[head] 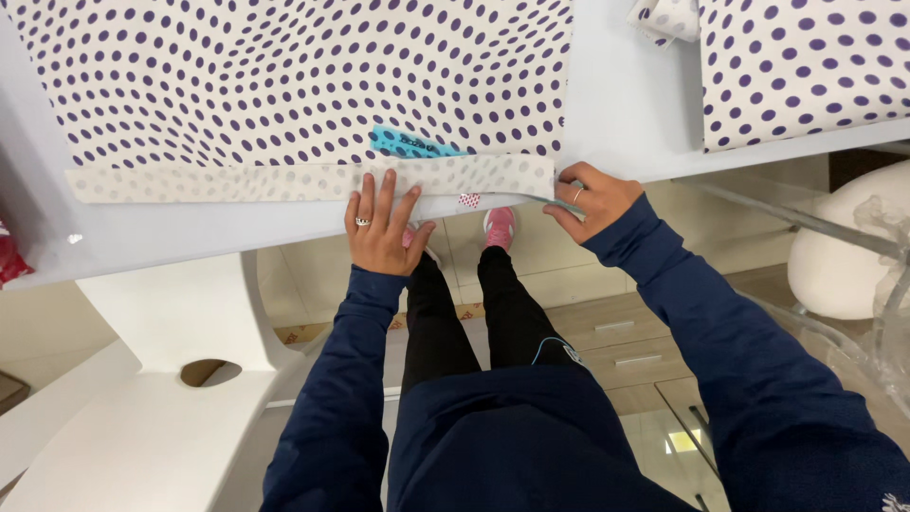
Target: The person measures and marks sections of patterned wrapping paper on a table using a blue ruler.
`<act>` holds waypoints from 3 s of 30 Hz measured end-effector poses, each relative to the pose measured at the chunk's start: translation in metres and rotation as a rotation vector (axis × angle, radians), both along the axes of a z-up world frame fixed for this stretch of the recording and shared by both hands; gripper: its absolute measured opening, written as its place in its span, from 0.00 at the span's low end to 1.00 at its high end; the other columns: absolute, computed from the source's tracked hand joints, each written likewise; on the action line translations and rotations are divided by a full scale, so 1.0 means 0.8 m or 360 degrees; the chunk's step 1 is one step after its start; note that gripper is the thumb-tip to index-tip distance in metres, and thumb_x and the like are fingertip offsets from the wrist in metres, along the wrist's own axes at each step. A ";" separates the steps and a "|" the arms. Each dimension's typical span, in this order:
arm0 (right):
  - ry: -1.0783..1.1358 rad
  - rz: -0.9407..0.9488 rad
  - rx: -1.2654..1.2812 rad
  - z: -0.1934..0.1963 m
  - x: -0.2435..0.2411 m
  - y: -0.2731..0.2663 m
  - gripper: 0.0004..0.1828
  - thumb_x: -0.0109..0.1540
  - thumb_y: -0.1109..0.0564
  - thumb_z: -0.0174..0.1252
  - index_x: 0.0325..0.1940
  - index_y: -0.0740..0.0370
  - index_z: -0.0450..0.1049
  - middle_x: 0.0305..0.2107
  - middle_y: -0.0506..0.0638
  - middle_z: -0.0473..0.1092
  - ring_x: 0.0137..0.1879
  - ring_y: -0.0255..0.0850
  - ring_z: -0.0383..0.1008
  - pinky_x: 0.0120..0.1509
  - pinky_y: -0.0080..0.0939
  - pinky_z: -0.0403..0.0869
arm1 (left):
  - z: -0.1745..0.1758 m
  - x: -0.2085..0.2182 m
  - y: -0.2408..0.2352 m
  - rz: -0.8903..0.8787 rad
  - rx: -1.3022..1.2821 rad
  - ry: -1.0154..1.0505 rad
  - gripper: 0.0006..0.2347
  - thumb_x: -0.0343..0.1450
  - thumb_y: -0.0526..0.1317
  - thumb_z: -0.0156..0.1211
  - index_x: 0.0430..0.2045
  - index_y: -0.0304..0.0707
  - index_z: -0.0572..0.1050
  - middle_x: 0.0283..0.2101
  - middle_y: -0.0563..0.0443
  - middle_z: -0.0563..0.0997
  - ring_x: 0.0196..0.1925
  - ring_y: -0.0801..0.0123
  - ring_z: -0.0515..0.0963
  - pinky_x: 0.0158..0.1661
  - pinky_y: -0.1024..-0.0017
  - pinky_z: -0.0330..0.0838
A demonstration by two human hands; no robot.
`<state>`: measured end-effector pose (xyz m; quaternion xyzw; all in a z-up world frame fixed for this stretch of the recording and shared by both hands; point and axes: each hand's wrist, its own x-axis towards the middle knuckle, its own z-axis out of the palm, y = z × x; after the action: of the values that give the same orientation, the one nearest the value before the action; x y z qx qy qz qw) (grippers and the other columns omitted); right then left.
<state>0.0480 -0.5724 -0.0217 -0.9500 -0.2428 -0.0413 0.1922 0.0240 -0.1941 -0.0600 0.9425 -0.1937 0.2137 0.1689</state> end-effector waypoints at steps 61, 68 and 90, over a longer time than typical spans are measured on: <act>0.0039 -0.0376 0.0036 -0.001 -0.116 0.137 0.17 0.65 0.52 0.64 0.58 0.39 0.85 0.44 0.43 0.74 0.36 0.50 0.81 0.37 0.47 0.82 | 0.016 0.075 0.050 -0.0576 -0.0652 0.0482 0.08 0.69 0.52 0.69 0.33 0.56 0.83 0.58 0.59 0.76 0.66 0.54 0.65 0.62 0.51 0.43; 0.0302 -0.0354 -0.0081 0.020 -0.075 0.223 0.23 0.69 0.52 0.56 0.66 0.25 0.79 0.46 0.39 0.70 0.40 0.49 0.82 0.39 0.50 0.83 | 0.037 0.043 0.075 -0.0328 -0.0263 0.0110 0.22 0.77 0.63 0.62 0.66 0.66 0.75 0.74 0.47 0.71 0.79 0.48 0.62 0.66 0.45 0.42; -0.0128 0.0002 0.0000 -0.058 -0.088 0.180 0.28 0.67 0.56 0.50 0.58 0.20 0.85 0.39 0.36 0.69 0.28 0.41 0.72 0.34 0.37 0.72 | 0.032 0.026 0.173 -0.0437 0.0299 0.0172 0.38 0.70 0.77 0.48 0.77 0.71 0.65 0.80 0.70 0.65 0.79 0.23 0.53 0.65 0.13 0.45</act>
<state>-0.0222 -0.4285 -0.0683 -0.9474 -0.2508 -0.0795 0.1823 0.0447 -0.0553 -0.0343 0.9289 -0.3304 0.1187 0.1178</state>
